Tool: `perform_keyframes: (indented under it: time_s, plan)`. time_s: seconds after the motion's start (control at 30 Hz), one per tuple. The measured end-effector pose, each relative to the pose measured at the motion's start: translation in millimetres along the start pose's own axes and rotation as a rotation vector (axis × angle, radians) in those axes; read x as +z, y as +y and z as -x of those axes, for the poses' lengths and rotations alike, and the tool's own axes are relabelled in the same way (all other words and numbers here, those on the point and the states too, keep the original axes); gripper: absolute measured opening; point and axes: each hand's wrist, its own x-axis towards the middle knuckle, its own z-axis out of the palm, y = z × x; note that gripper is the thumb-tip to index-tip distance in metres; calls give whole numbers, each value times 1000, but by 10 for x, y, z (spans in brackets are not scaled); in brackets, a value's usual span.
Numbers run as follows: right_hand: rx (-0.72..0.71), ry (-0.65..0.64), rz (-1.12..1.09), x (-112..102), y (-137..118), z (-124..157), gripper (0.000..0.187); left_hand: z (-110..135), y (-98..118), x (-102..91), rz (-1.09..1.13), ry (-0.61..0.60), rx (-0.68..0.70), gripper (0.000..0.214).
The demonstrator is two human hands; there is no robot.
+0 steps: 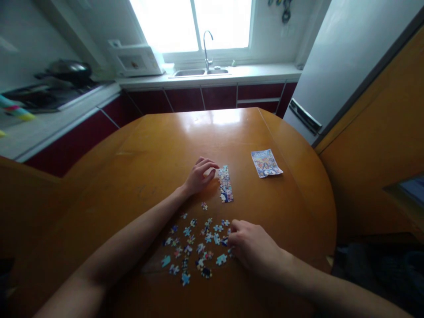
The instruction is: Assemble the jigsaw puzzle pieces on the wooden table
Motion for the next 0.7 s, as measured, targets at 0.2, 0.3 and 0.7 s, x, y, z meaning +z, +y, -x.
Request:
perform_keyframes:
  time_s: [0.2,0.3,0.7]
  plan:
    - [-74,-42,72,46,-127,-42,11,8,-11,-7,-5,31,-17,16]
    - [-93,-50,80,130,-159,-36,13,12,-17,-5,0,48,-25,17]
    - [46,357,-496,-473,247,-611,6,-273,243,-402,153,-213,116,13]
